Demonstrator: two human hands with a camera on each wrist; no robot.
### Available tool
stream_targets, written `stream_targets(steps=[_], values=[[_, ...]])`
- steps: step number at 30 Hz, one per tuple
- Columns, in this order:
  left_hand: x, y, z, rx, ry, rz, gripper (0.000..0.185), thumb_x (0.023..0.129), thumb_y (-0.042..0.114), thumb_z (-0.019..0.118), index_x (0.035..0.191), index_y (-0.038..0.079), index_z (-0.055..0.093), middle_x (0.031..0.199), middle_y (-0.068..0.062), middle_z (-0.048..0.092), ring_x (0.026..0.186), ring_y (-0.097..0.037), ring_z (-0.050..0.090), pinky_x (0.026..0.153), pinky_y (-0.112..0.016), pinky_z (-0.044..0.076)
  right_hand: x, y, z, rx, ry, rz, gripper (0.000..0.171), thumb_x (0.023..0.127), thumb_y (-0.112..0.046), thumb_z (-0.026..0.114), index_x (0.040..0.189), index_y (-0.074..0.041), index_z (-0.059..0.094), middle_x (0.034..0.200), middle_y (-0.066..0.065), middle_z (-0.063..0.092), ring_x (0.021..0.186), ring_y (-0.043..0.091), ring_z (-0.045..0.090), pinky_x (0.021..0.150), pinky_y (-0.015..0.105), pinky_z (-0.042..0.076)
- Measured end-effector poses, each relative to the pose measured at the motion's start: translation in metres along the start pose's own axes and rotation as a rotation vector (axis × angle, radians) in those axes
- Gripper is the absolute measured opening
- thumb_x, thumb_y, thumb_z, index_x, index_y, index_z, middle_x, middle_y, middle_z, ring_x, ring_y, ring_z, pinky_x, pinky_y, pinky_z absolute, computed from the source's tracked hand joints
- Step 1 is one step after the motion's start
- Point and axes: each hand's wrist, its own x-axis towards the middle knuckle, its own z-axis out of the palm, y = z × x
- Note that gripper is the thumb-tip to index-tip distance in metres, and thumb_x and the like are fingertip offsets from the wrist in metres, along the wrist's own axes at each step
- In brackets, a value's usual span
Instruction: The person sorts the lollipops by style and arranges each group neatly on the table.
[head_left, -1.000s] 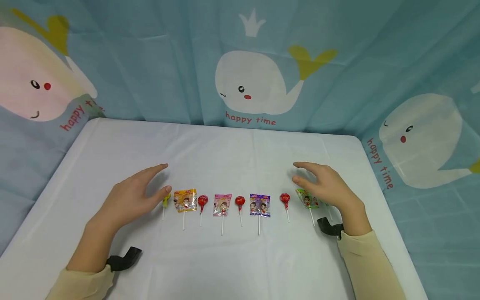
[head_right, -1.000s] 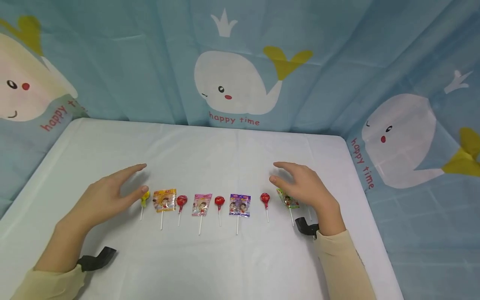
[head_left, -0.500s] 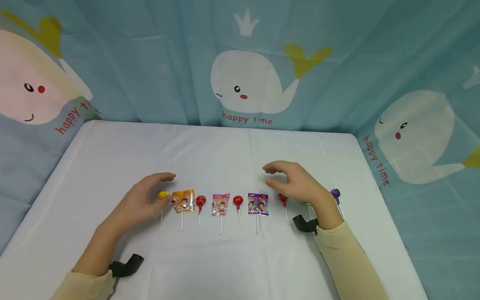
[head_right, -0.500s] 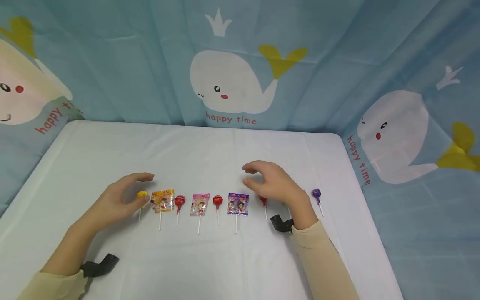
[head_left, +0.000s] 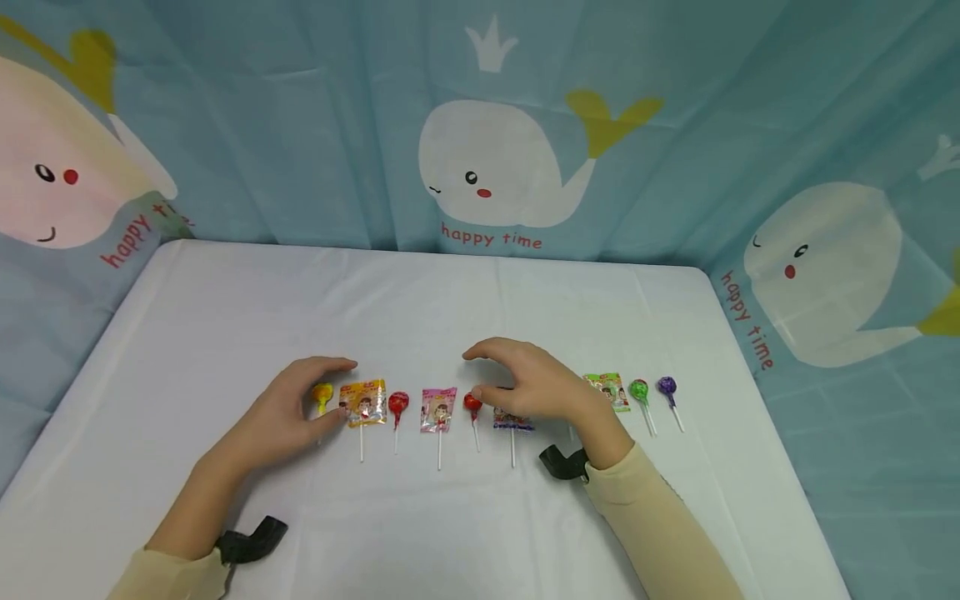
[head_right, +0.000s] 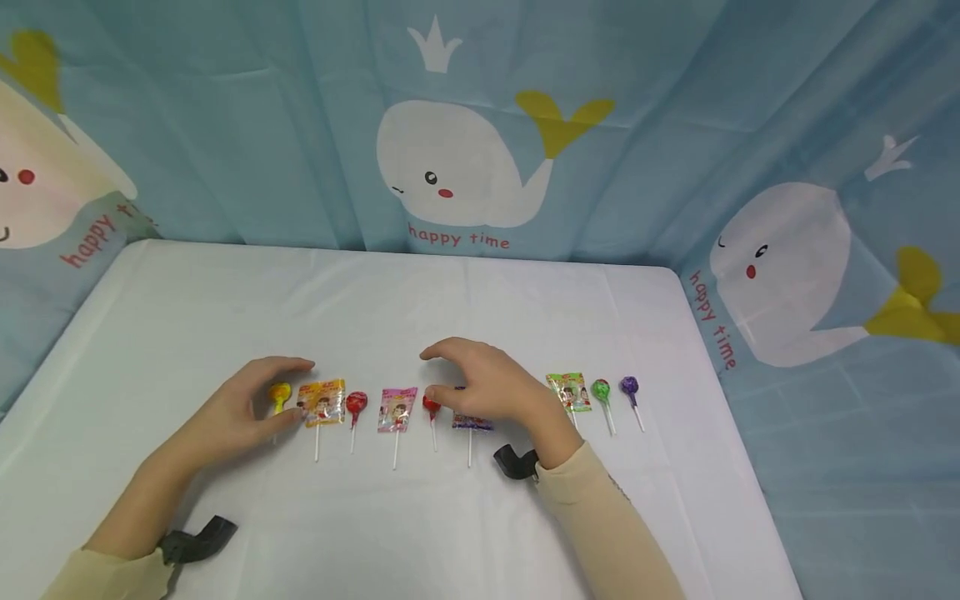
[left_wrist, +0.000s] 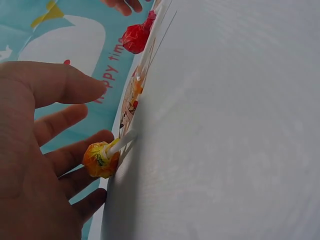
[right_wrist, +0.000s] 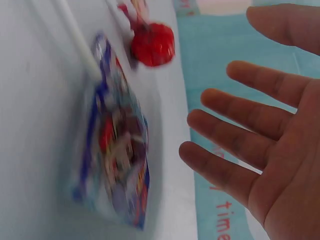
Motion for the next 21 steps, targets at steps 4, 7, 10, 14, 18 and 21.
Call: stream_targets(steps=[4,7,10,14,18,21], values=[[-0.001,-0.002,0.001,0.005,-0.003,0.015,0.068,0.081,0.005,0.091,0.144,0.015,0.068,0.142,0.0,0.068,0.134,-0.027,0.058,0.112,-0.016,0.032,0.004,-0.005,0.01,0.019,-0.013,-0.02,0.048,0.101,-0.03,0.075,0.144,-0.01,0.067,0.145,-0.001,0.067,0.135,0.02,0.061,0.117,0.044,0.047],[-0.001,-0.003,0.002,0.016,-0.009,0.024,0.07,0.077,0.005,0.092,0.143,0.017,0.069,0.143,0.0,0.068,0.135,-0.028,0.057,0.115,-0.035,0.039,0.006,-0.009,0.016,0.022,-0.028,-0.015,0.049,0.101,-0.029,0.075,0.145,-0.01,0.066,0.145,-0.002,0.066,0.134,0.019,0.061,0.117,0.042,0.047],[-0.001,-0.004,0.004,0.036,-0.025,0.018,0.071,0.075,0.008,0.094,0.141,0.02,0.07,0.144,-0.001,0.067,0.137,-0.031,0.055,0.114,-0.058,0.04,0.007,-0.014,0.022,-0.007,-0.047,-0.005,0.049,0.1,-0.031,0.075,0.145,-0.012,0.066,0.146,-0.006,0.064,0.136,0.014,0.058,0.119,0.04,0.046],[-0.001,-0.005,0.006,0.069,-0.044,-0.01,0.073,0.074,0.013,0.096,0.141,0.024,0.07,0.146,-0.001,0.065,0.14,-0.033,0.053,0.113,-0.069,0.039,0.008,-0.019,0.029,-0.046,-0.054,-0.014,0.049,0.1,-0.033,0.076,0.145,-0.014,0.067,0.145,-0.009,0.063,0.138,0.011,0.056,0.118,0.039,0.046],[-0.001,-0.007,0.007,0.09,-0.045,-0.013,0.073,0.073,0.015,0.099,0.14,0.023,0.07,0.145,-0.001,0.064,0.14,-0.033,0.054,0.113,-0.069,0.039,0.01,-0.02,0.034,-0.077,-0.059,-0.04,0.049,0.099,-0.032,0.077,0.144,-0.014,0.067,0.144,-0.008,0.065,0.134,0.012,0.058,0.116,0.037,0.048],[0.0,-0.007,0.008,0.109,-0.04,0.011,0.073,0.072,0.017,0.1,0.139,0.022,0.072,0.144,-0.001,0.065,0.138,-0.034,0.055,0.113,-0.068,0.04,0.011,-0.02,0.038,-0.108,-0.062,-0.061,0.048,0.098,-0.031,0.078,0.142,-0.014,0.068,0.141,-0.008,0.066,0.13,0.011,0.059,0.116,0.035,0.048]])
